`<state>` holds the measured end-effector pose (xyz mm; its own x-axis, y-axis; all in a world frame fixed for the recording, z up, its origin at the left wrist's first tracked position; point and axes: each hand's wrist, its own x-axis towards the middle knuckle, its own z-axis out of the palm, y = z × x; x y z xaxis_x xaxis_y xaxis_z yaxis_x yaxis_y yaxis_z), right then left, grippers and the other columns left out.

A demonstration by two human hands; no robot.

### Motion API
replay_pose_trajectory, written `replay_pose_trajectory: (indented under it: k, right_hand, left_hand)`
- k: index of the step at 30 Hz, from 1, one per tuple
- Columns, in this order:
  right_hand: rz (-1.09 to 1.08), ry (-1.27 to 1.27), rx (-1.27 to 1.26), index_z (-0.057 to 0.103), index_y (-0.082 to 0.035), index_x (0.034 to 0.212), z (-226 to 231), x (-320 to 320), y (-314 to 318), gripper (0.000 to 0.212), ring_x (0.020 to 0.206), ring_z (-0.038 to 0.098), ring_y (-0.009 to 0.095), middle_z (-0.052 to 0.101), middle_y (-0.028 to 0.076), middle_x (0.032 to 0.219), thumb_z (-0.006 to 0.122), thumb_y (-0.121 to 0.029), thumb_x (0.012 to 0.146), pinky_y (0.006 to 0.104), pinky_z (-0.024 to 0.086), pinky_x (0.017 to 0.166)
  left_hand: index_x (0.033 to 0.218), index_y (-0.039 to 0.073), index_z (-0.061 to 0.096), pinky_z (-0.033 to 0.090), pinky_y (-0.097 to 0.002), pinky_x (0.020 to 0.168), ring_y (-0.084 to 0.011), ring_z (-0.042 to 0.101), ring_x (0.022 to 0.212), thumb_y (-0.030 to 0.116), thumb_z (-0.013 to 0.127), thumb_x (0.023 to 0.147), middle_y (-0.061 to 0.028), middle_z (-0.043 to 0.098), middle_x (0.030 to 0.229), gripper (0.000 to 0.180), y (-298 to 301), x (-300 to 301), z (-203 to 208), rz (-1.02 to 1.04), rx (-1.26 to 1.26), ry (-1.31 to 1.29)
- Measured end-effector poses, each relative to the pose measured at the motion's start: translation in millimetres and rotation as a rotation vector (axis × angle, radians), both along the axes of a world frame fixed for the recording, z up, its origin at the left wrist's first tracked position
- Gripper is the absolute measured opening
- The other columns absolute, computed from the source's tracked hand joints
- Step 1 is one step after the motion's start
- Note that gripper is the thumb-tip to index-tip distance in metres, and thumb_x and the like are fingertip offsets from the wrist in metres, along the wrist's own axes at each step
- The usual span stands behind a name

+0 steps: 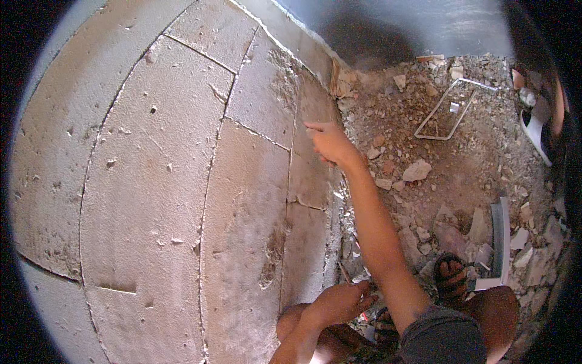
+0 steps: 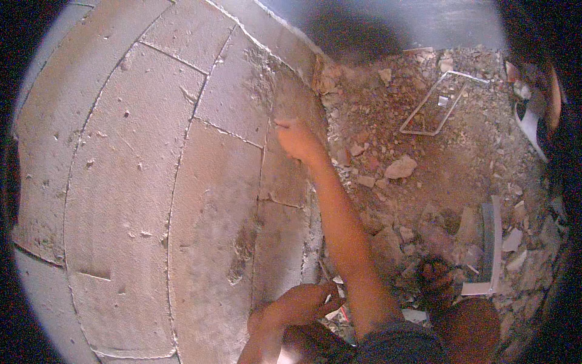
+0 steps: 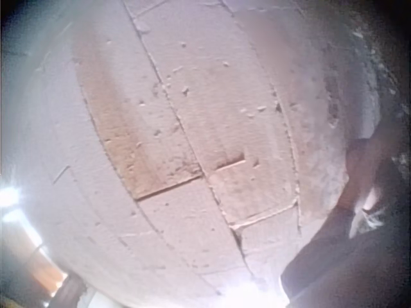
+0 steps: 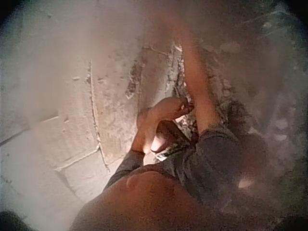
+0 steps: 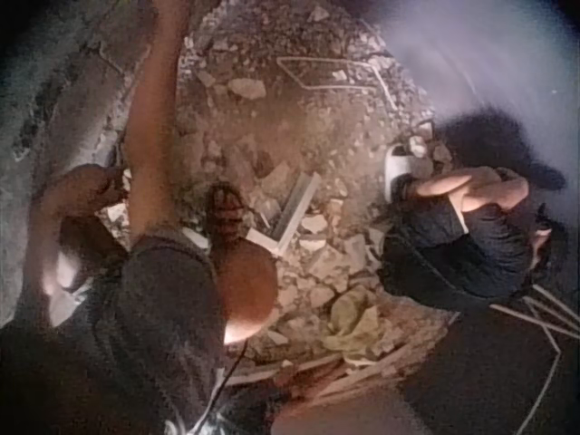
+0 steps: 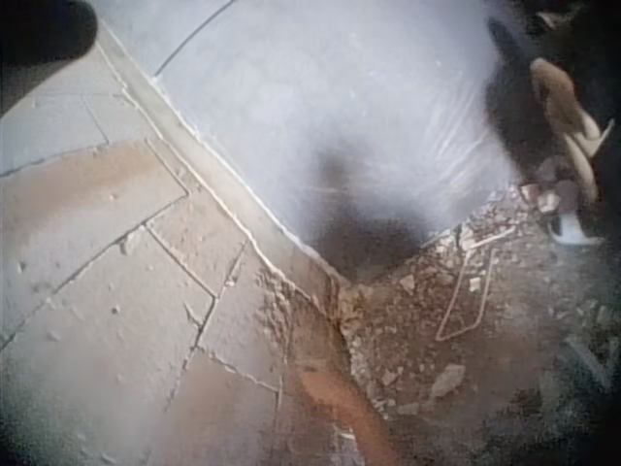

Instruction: The person uses a scraper to remove material from a block wall, moving the tool vertically along the joints and surface of the blocks.

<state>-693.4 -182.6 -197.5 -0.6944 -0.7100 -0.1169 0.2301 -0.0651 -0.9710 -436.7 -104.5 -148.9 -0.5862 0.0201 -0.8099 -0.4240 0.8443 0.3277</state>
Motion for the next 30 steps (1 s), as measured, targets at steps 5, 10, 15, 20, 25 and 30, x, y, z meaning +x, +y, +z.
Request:
replay_pose_trajectory:
  k: [5,10,15,20,25,30]
  right_hand:
    - [0.025,-0.017,-0.02,0.05,-0.015,0.13,-16,-9,-15,0.045,0.04,0.041,0.012,0.047,0.001,0.056,0.045,-0.024,0.087,0.0285,0.032,0.034]
    - [0.024,0.022,-0.038,0.051,-0.013,0.129,-2,-6,0,0.045,0.039,0.041,0.011,0.046,0.001,0.054,0.045,-0.023,0.086,0.0286,0.032,0.034]
    - [0.012,0.071,0.042,0.053,-0.013,0.127,-21,-24,-3,0.043,0.039,0.041,0.013,0.047,0.002,0.054,0.049,-0.027,0.086,0.0294,0.033,0.036]
    - [-0.01,0.092,0.019,0.055,-0.012,0.125,-7,-3,-15,0.043,0.039,0.042,0.013,0.047,0.001,0.054,0.055,-0.03,0.086,0.0306,0.033,0.036]
    - [-0.054,0.062,-0.023,0.056,-0.007,0.123,-18,-3,-13,0.043,0.039,0.049,0.019,0.062,0.014,0.063,0.056,-0.026,0.084,0.0355,0.041,0.04]
    - [-0.004,0.126,-0.025,0.055,-0.005,0.122,-17,-1,-24,0.044,0.037,0.046,0.017,0.063,0.014,0.068,0.058,-0.026,0.084,0.0354,0.039,0.037]
  left_hand:
    - [0.102,0.002,0.054,0.048,-0.0475,0.074,-0.039,0.061,0.085,0.035,0.047,0.091,-0.021,0.063,0.089,0.035,3,-4,1,-0.023,0.008,0.028]
    - [0.101,0.002,0.055,0.047,-0.0482,0.075,-0.0401,0.061,0.084,0.035,0.047,0.091,-0.0212,0.064,0.088,0.036,3,0,-2,-0.022,0.001,0.063]
    - [0.1,0.003,0.056,0.047,-0.0487,0.074,-0.0401,0.061,0.083,0.037,0.047,0.091,-0.0212,0.063,0.085,0.036,5,-4,-2,-0.025,-0.01,0.026]
    - [0.098,0.004,0.056,0.047,-0.0488,0.072,-0.0403,0.06,0.082,0.038,0.047,0.091,-0.0212,0.063,0.083,0.036,2,0,-1,-0.006,-0.006,0.033]
    - [0.097,0.003,0.055,0.047,-0.0488,0.072,-0.0404,0.06,0.081,0.038,0.046,0.091,-0.0214,0.063,0.084,0.036,3,0,-1,-0.03,-0.013,0.019]
    - [0.098,0.003,0.054,0.047,-0.049,0.072,-0.0406,0.06,0.082,0.038,0.046,0.091,-0.0213,0.063,0.085,0.036,4,0,-1,-0.012,-0.007,0.03]
